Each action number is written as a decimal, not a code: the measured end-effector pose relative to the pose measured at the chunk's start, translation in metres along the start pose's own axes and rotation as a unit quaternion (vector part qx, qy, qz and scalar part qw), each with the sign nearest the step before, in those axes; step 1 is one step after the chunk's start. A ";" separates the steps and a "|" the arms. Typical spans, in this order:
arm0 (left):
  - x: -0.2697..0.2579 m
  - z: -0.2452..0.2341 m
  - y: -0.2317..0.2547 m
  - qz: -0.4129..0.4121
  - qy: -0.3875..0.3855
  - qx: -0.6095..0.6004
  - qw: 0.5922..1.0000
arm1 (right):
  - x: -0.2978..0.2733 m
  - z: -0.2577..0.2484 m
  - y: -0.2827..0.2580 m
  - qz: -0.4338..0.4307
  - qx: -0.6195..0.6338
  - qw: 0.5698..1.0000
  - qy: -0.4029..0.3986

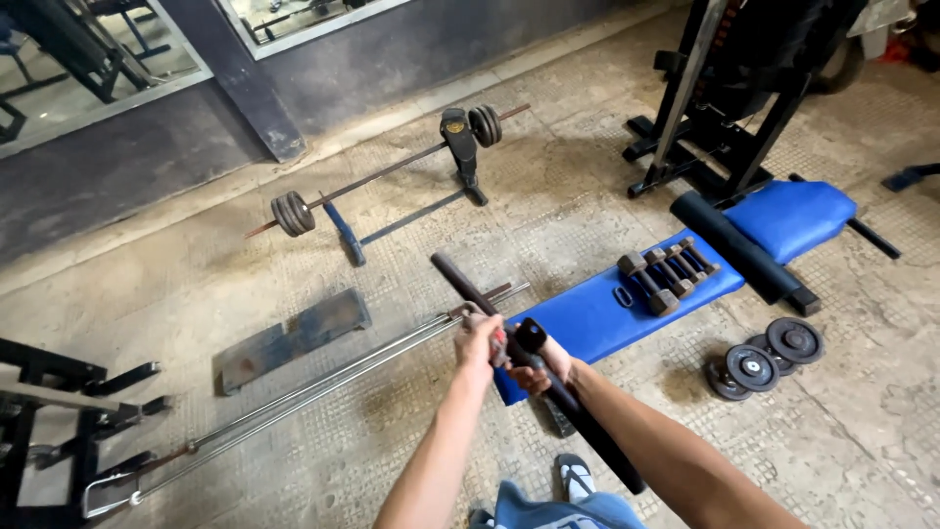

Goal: Clean various gym machines and organize weight plates using a cloth.

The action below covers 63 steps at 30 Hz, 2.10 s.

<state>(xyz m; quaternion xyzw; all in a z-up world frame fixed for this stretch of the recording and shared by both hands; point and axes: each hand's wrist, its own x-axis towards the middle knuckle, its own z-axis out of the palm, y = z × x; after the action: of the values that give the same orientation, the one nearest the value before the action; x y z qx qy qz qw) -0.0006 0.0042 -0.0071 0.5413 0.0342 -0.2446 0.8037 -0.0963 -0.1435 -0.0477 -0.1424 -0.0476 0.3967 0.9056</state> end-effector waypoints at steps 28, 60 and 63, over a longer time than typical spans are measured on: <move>0.018 0.003 -0.016 0.020 0.019 0.003 1.000 | -0.026 0.037 0.013 0.029 0.074 0.991 0.106; -0.038 -0.044 0.037 0.262 0.119 0.496 0.819 | 0.134 -0.052 0.022 -0.241 -0.217 0.825 0.463; -0.045 -0.043 0.069 0.143 0.068 0.411 0.898 | 0.132 -0.009 0.026 -0.241 -0.168 0.814 0.500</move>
<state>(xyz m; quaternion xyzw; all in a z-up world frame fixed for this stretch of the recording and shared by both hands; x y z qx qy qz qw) -0.0006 0.0791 0.0485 0.8376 -0.0922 -0.0821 0.5322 -0.0234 -0.0320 -0.0672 -0.4548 0.3135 0.0251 0.8332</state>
